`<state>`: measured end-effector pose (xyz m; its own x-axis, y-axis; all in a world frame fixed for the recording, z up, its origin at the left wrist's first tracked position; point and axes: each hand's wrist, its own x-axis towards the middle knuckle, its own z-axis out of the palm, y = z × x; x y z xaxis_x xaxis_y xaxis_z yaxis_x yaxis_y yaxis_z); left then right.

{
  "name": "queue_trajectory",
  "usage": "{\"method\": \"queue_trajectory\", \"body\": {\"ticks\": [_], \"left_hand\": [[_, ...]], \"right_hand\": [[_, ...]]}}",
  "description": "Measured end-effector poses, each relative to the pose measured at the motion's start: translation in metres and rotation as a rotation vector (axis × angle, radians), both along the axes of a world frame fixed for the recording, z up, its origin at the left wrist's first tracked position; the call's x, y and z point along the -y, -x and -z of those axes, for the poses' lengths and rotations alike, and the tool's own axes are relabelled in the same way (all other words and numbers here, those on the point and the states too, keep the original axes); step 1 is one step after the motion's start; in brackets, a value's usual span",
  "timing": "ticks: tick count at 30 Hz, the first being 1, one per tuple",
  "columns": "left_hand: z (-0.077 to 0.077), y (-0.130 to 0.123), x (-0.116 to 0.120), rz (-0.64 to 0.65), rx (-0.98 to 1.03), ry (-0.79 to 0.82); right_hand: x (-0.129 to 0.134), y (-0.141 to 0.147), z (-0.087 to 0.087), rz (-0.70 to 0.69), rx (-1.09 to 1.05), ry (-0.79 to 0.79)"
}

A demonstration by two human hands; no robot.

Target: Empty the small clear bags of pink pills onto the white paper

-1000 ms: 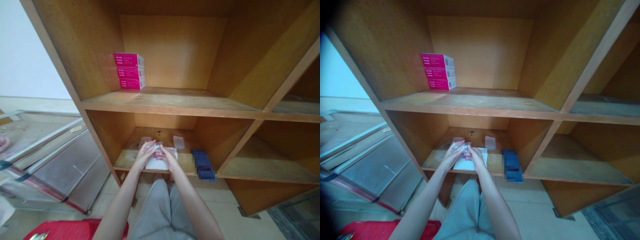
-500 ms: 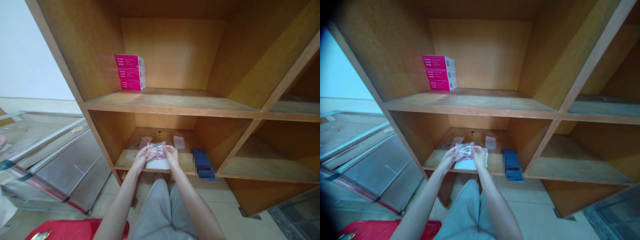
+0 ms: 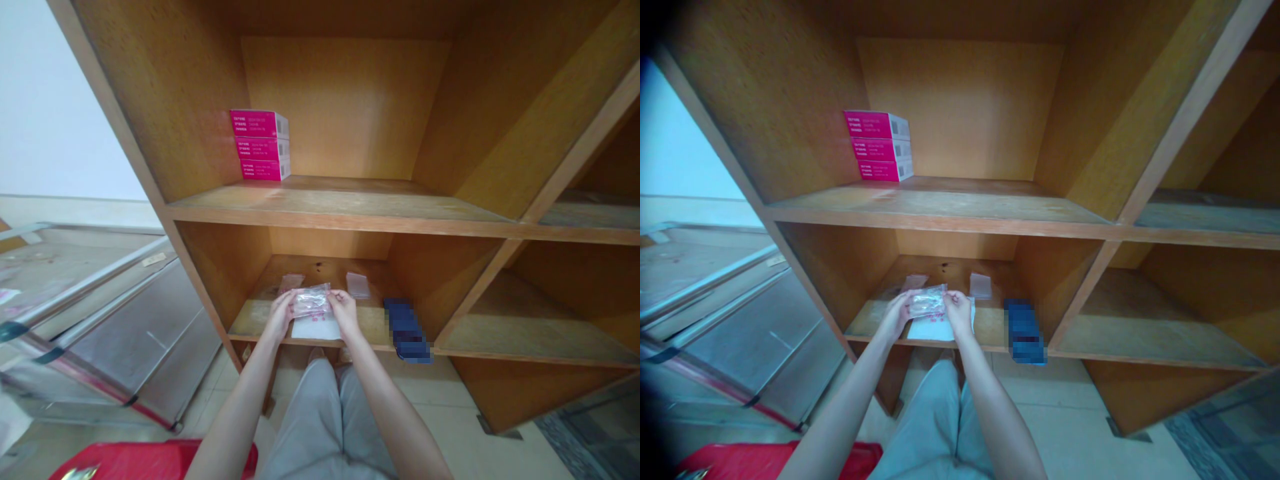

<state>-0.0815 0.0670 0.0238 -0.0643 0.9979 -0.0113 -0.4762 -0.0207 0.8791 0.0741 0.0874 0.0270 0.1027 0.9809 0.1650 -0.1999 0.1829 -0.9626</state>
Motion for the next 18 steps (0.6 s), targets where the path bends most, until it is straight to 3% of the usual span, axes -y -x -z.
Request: {"method": "queue_trajectory", "body": {"ticks": [4, 9, 13, 18], "left_hand": [[0.006, 0.008, -0.003, 0.131, 0.014, 0.02], [0.015, 0.01, -0.006, 0.231, -0.113, 0.026], [0.018, 0.008, -0.004, 0.203, -0.216, 0.022], [0.016, 0.008, -0.001, 0.156, -0.235, -0.005]], "right_hand": [[-0.001, -0.002, -0.004, -0.15, 0.096, 0.047], [-0.003, 0.0, -0.011, -0.333, 0.265, 0.023], [-0.004, 0.003, -0.014, -0.381, 0.353, -0.033], [-0.001, 0.001, -0.007, -0.374, 0.239, 0.052]]}}
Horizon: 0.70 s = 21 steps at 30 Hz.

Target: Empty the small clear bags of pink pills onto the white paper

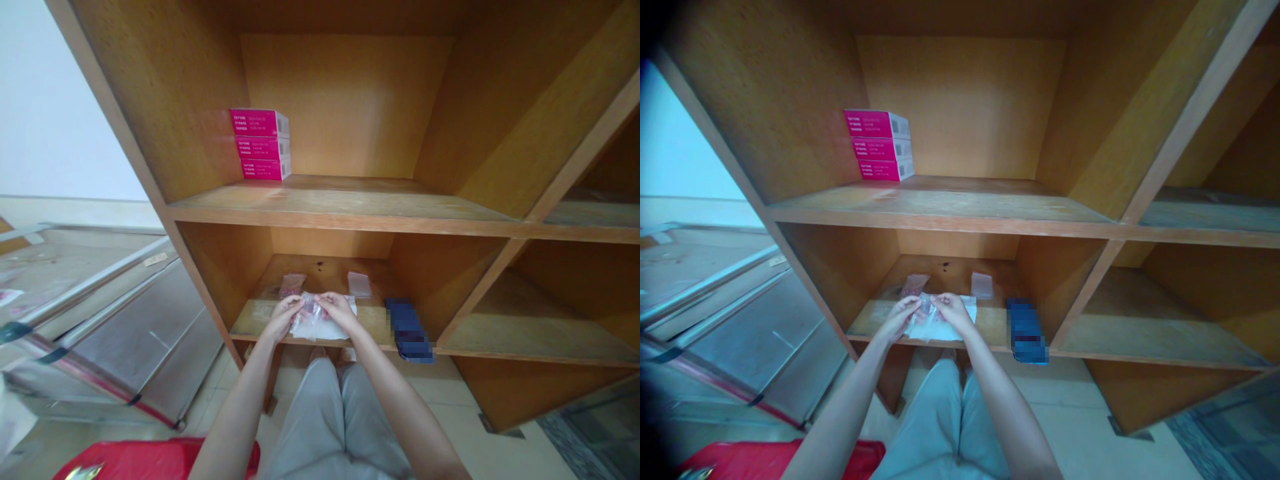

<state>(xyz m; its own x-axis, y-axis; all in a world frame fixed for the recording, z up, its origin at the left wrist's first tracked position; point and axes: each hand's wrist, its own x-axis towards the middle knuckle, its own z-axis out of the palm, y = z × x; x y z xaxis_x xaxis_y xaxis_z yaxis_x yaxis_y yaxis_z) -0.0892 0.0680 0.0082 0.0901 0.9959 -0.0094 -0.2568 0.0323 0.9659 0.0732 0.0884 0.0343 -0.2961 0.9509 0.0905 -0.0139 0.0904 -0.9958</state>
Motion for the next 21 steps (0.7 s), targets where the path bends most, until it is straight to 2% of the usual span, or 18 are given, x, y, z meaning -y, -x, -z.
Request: {"method": "queue_trajectory", "body": {"ticks": [6, 12, 21], "left_hand": [[-0.0014, -0.0003, 0.0003, 0.002, 0.067, -0.002], [0.0035, 0.0002, -0.0034, -0.041, 0.091, 0.036], [0.0052, 0.0008, -0.0037, -0.055, 0.089, 0.029]], "right_hand": [[0.0051, -0.0054, 0.004, 0.077, -0.077, 0.039], [0.0076, -0.0072, 0.0004, 0.053, -0.073, 0.014], [0.0045, -0.0088, 0.0093, 0.061, -0.076, -0.056]]}}
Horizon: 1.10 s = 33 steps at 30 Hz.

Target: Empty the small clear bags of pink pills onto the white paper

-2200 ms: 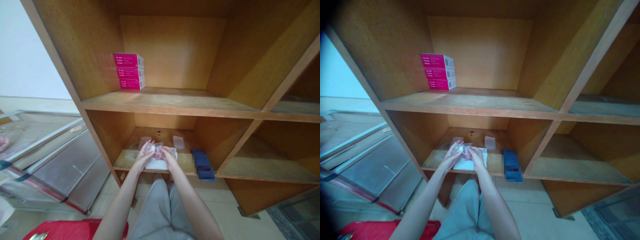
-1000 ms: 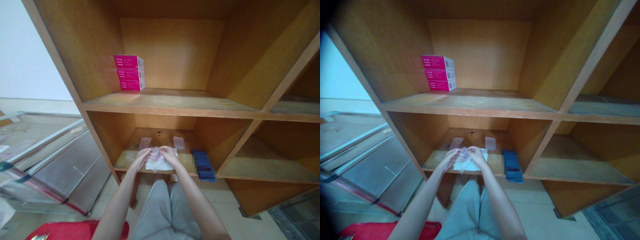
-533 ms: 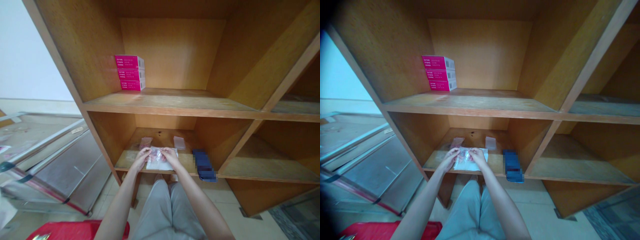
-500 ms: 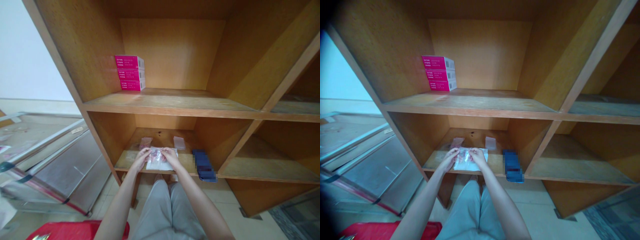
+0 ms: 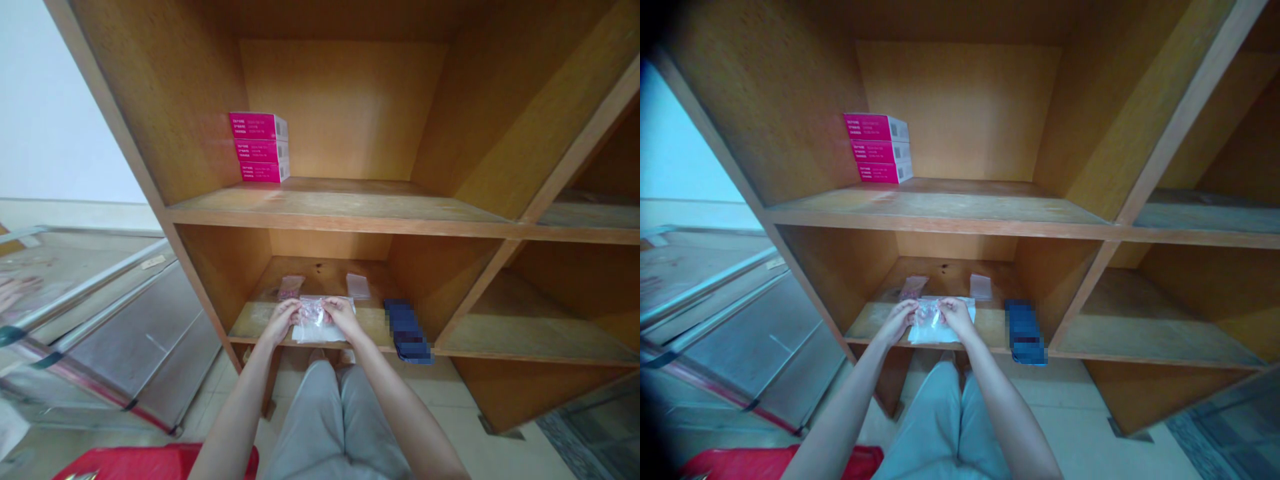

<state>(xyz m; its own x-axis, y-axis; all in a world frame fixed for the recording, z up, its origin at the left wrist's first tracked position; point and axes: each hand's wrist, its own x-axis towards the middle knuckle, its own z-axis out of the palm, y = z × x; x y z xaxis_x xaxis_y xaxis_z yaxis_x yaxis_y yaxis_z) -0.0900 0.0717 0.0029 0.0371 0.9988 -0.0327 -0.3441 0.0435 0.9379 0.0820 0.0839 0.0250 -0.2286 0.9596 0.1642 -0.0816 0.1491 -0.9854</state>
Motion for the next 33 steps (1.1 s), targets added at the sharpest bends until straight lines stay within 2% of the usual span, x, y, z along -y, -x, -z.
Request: {"method": "queue_trajectory", "body": {"ticks": [4, 9, 18, 27, 33], "left_hand": [[0.0, 0.0, 0.001, -0.041, 0.04, -0.014], [-0.003, -0.001, 0.002, 0.024, -0.009, -0.026], [-0.007, -0.001, 0.005, 0.03, -0.049, -0.046], [-0.002, 0.0, 0.002, 0.029, -0.069, -0.071], [-0.004, -0.001, 0.003, 0.079, -0.095, -0.072]], "right_hand": [[0.001, 0.002, -0.001, 0.02, 0.014, 0.003], [0.005, 0.009, -0.004, 0.013, 0.023, -0.022], [0.007, 0.017, -0.008, 0.012, 0.01, -0.025], [0.004, 0.02, -0.002, 0.051, 0.02, -0.048], [0.004, 0.026, 0.0, 0.083, 0.016, -0.053]]}}
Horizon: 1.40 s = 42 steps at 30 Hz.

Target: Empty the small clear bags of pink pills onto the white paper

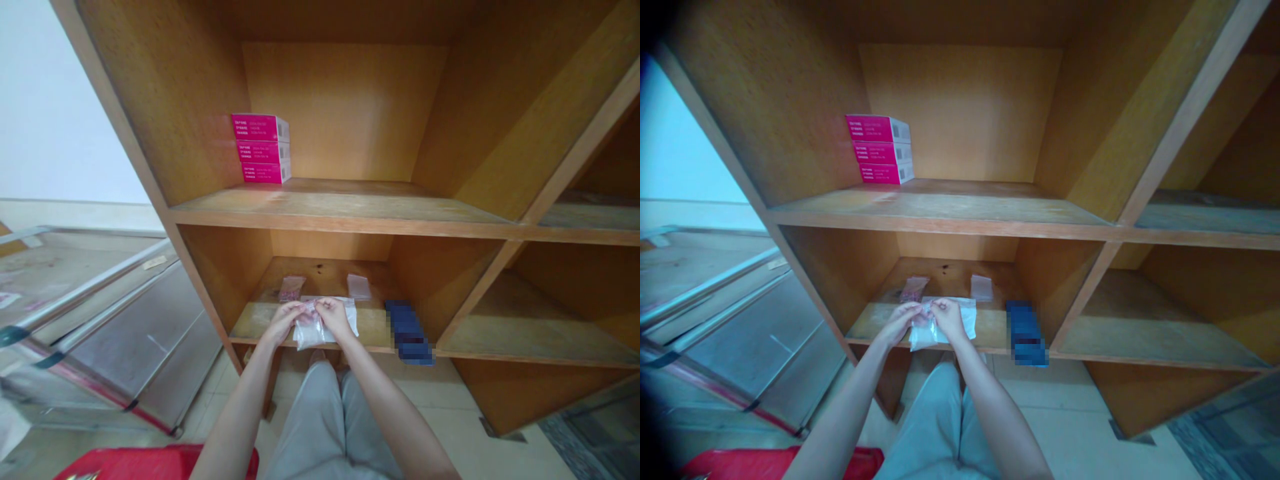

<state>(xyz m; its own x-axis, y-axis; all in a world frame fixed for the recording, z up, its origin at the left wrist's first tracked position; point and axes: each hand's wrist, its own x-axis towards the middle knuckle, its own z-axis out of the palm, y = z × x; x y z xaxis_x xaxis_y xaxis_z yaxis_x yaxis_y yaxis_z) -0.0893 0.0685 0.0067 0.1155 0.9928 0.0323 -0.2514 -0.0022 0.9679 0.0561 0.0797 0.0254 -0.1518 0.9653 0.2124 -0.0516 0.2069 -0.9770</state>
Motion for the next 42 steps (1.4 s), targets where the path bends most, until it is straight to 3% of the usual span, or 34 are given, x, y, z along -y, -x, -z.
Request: {"method": "queue_trajectory", "body": {"ticks": [4, 10, 15, 27, 31, 38, 42], "left_hand": [[0.0, 0.0, 0.001, -0.009, -0.007, 0.006], [0.001, 0.0, 0.0, -0.036, 0.028, 0.003], [0.003, -0.001, -0.001, -0.047, 0.013, 0.019], [0.004, -0.001, -0.002, -0.062, -0.05, 0.0], [0.0, -0.001, 0.001, -0.047, -0.083, -0.002], [-0.006, 0.001, 0.005, 0.087, -0.081, 0.006], [-0.005, 0.002, 0.005, 0.11, -0.126, -0.006]], "right_hand": [[0.0, 0.003, 0.001, 0.019, -0.005, -0.001], [0.0, 0.009, 0.003, -0.066, -0.038, 0.034], [-0.003, 0.013, 0.007, -0.017, -0.022, -0.076], [0.0, 0.013, 0.001, -0.003, 0.084, -0.021], [0.001, 0.005, -0.003, -0.068, 0.071, 0.017], [-0.001, -0.021, -0.017, -0.317, 0.074, 0.114], [-0.003, -0.03, -0.021, -0.365, 0.127, 0.152]]}}
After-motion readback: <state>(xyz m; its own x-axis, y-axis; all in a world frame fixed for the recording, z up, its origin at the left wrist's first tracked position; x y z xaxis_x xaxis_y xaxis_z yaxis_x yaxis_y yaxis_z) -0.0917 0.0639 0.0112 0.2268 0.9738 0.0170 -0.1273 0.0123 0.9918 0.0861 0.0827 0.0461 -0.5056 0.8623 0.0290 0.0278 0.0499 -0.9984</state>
